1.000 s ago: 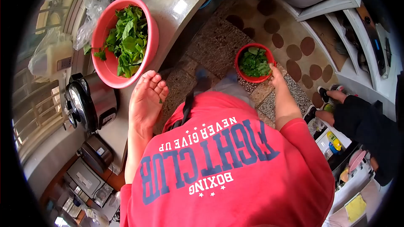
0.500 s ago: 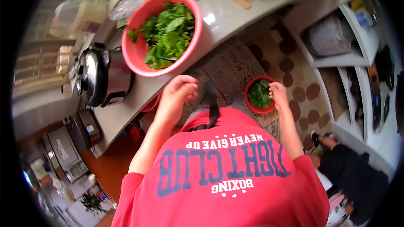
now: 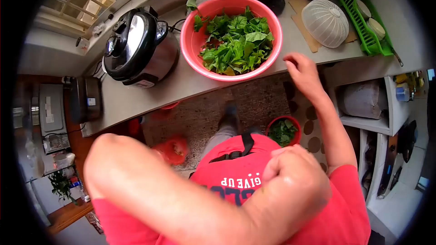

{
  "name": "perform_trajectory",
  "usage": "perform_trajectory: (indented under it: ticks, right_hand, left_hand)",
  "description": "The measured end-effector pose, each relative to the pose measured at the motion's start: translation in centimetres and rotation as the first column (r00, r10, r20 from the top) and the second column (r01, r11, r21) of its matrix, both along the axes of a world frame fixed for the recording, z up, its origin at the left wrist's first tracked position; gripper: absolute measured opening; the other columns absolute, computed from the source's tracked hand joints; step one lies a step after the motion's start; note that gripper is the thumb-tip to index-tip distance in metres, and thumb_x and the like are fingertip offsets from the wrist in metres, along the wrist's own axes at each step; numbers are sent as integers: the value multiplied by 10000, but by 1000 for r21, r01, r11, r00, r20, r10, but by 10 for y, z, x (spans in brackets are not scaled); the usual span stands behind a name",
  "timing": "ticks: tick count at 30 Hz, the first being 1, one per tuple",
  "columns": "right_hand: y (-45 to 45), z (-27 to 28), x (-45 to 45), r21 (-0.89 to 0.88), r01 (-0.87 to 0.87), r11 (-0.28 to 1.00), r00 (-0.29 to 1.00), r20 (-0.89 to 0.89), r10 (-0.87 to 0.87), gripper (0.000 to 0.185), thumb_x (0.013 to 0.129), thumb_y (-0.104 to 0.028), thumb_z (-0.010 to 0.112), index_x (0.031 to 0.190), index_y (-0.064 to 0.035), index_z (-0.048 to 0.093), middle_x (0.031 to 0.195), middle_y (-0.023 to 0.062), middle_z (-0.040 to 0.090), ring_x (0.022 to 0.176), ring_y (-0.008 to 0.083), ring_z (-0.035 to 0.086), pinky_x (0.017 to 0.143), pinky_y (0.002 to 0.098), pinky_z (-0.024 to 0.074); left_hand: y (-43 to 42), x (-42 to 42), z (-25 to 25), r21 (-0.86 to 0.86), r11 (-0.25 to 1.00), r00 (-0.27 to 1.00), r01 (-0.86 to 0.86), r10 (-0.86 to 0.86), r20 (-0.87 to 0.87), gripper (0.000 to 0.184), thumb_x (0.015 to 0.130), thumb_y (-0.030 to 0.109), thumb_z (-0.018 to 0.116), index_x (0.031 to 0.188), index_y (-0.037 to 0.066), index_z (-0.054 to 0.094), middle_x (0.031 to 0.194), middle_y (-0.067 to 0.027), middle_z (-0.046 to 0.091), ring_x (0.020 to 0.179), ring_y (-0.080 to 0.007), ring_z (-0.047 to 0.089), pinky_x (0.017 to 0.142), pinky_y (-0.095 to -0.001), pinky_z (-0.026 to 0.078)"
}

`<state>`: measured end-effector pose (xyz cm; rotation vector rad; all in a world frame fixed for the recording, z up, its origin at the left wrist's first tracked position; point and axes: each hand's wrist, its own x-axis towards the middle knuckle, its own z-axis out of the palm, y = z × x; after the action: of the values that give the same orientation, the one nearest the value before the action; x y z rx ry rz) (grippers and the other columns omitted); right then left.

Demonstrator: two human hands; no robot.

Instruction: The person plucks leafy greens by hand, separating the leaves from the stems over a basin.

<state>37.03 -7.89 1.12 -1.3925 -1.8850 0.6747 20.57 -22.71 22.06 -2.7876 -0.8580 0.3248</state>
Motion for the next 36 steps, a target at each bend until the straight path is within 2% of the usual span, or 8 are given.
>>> perform_trajectory:
  ticks: [12, 15, 16, 17, 20, 28, 31, 36]
  right_hand:
    - [101, -61, -78, 278, -22, 960, 904, 415, -100, 385, 725, 8, 581, 1090, -113, 605, 884, 125, 566, 847, 346, 568, 765, 411, 474]
    - [109, -56, -70, 192, 65, 979, 948, 295, -121, 246, 798, -78, 600, 1043, -99, 613, 825, 76, 621, 826, 279, 596, 734, 373, 476]
    - [107, -44, -69, -69, 149, 986, 984, -86, -155, 172, 826, -82, 592, 996, -82, 624, 875, 68, 629, 834, 233, 606, 733, 351, 485]
    - [104, -33, -67, -336, 123, 934, 861, -433, -269, 108, 855, -86, 584, 948, -65, 634, 925, 59, 637, 841, 187, 616, 732, 328, 494]
    - [92, -7, -63, -478, -152, 865, 541, -773, -332, 155, 909, -99, 541, 1044, -43, 593, 983, 32, 633, 852, 141, 613, 731, 310, 502]
    - [59, 4, -90, -472, -325, 820, 437, -844, -312, 232, 913, -87, 534, 1144, -67, 535, 1047, 39, 604, 922, 168, 607, 805, 370, 508]
    - [49, 9, -108, -490, -308, 815, 431, -836, -339, 221, 915, -72, 531, 1135, -70, 540, 1033, 36, 604, 911, 169, 604, 802, 367, 506]
    - [29, 20, -143, -511, -259, 819, 525, -787, -325, 197, 910, -3, 497, 1096, -27, 558, 999, 36, 604, 899, 122, 588, 780, 273, 504]
  left_hand:
    - [29, -118, 59, -171, 921, 920, -350, 304, -248, 157, 643, 144, 567, 550, 67, 467, 497, -36, 464, 440, -164, 485, 385, -289, 361]
    - [68, -173, 9, -425, 905, 1000, -25, 30, 6, 146, 654, 149, 605, 657, 51, 496, 580, -89, 522, 501, -214, 562, 468, -313, 443]
    - [85, -184, -8, -501, 864, 993, -52, 98, 67, 144, 675, 143, 614, 703, 44, 513, 622, -102, 546, 552, -240, 585, 516, -334, 468]
    - [101, -192, -26, -575, 815, 978, -68, 168, 123, 147, 696, 137, 623, 749, 37, 529, 664, -116, 570, 602, -267, 609, 563, -355, 492]
    - [130, -208, -107, -568, 799, 846, -196, 430, 314, 142, 752, 110, 631, 863, 38, 581, 737, -159, 608, 721, -336, 618, 631, -423, 494]
    - [163, -209, -185, -675, 732, 545, -93, 605, 580, 228, 810, 99, 629, 1020, 10, 624, 798, -209, 624, 715, -334, 621, 651, -390, 480]
    - [172, -202, -199, -723, 690, 506, -33, 635, 583, 271, 827, 86, 627, 1083, 2, 601, 858, -163, 649, 692, -231, 631, 640, -327, 488]
    - [181, -174, -207, -861, 405, 123, 307, 881, 458, 334, 828, 84, 636, 1137, -10, 553, 950, -65, 621, 718, -92, 595, 641, -239, 498]
